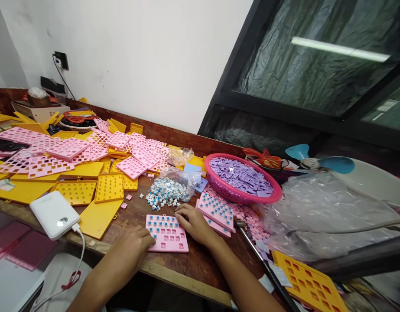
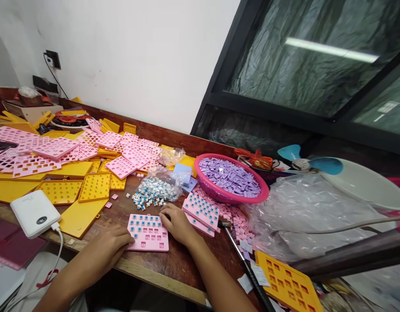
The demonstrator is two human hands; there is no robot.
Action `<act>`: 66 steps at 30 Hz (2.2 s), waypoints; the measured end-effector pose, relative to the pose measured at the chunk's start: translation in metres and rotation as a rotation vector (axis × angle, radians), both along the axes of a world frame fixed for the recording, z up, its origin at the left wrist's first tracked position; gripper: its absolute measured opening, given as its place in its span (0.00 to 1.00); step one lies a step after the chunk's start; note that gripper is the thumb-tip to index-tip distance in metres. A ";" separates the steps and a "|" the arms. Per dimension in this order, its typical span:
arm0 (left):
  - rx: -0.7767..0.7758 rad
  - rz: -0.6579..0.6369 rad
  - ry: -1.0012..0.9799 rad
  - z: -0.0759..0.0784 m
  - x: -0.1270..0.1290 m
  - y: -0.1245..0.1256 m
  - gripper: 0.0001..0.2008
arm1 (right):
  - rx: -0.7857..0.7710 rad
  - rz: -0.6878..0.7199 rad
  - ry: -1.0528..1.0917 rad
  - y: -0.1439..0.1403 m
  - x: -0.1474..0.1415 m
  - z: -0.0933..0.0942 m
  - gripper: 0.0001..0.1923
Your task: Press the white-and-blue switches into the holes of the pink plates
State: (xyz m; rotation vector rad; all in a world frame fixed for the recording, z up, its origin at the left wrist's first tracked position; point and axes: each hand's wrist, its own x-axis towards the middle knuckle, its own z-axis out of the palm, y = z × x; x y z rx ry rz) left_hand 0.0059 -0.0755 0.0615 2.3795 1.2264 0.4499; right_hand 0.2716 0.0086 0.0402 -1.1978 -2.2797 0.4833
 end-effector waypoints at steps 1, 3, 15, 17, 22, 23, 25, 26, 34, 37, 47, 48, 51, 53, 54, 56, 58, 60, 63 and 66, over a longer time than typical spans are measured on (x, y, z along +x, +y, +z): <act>0.005 -0.009 -0.011 -0.001 -0.001 0.001 0.12 | -0.004 -0.007 0.016 0.001 0.001 0.000 0.11; 0.014 -0.012 -0.013 -0.001 -0.003 0.001 0.13 | 0.000 -0.033 0.048 0.002 0.003 0.000 0.10; 0.056 0.149 0.150 -0.005 0.008 -0.003 0.14 | -0.120 -0.012 0.043 -0.021 0.020 0.028 0.07; 0.080 0.145 0.059 -0.011 0.004 0.001 0.13 | -0.133 0.036 0.022 -0.023 0.019 0.027 0.07; 0.034 0.081 -0.109 -0.017 -0.003 0.008 0.13 | -0.131 0.095 -0.012 -0.020 0.018 0.023 0.09; 0.033 0.079 -0.103 -0.017 -0.002 0.007 0.13 | -0.129 0.095 -0.015 -0.020 0.018 0.023 0.10; 0.069 0.095 -0.036 -0.016 0.000 0.005 0.14 | -0.122 0.091 -0.016 -0.021 0.018 0.024 0.09; 0.100 0.110 0.016 -0.015 0.003 0.002 0.14 | -0.119 0.083 -0.016 -0.021 0.018 0.024 0.09; 0.259 0.173 0.281 -0.021 0.030 -0.022 0.14 | -0.002 0.011 -0.132 -0.022 0.020 0.013 0.07; 0.269 0.174 0.309 -0.024 0.041 -0.027 0.17 | 0.019 0.028 -0.158 -0.021 0.020 0.009 0.08; 0.196 0.233 0.004 0.000 0.005 0.027 0.10 | -0.010 0.003 -0.102 -0.020 0.012 0.015 0.09; 0.215 0.257 -0.016 -0.002 -0.001 0.037 0.11 | -0.010 0.008 -0.107 -0.020 0.011 0.016 0.08; 0.290 0.300 -0.029 -0.015 -0.012 0.063 0.16 | -0.017 0.013 -0.120 -0.021 0.010 0.017 0.08; 0.322 0.301 0.010 -0.028 -0.015 0.076 0.21 | -0.028 -0.002 -0.112 -0.022 0.009 0.017 0.10; 0.324 0.287 0.034 -0.034 -0.016 0.081 0.23 | -0.036 -0.013 -0.102 -0.022 0.009 0.016 0.10; 0.303 0.245 0.078 -0.045 -0.017 0.085 0.26 | -0.041 -0.028 -0.091 -0.021 0.009 0.015 0.10; 0.272 0.225 0.107 -0.051 -0.018 0.086 0.26 | -0.018 -0.036 -0.108 -0.021 0.009 0.014 0.09; 0.258 0.245 0.106 -0.050 -0.018 0.085 0.25 | 0.022 -0.042 -0.152 -0.021 0.009 0.014 0.07; 0.251 0.266 0.074 -0.039 -0.017 0.082 0.22 | 0.086 -0.045 -0.242 -0.023 0.008 0.014 0.06; 0.254 0.275 0.045 -0.031 -0.014 0.080 0.19 | 0.114 -0.031 -0.290 -0.026 0.007 0.015 0.06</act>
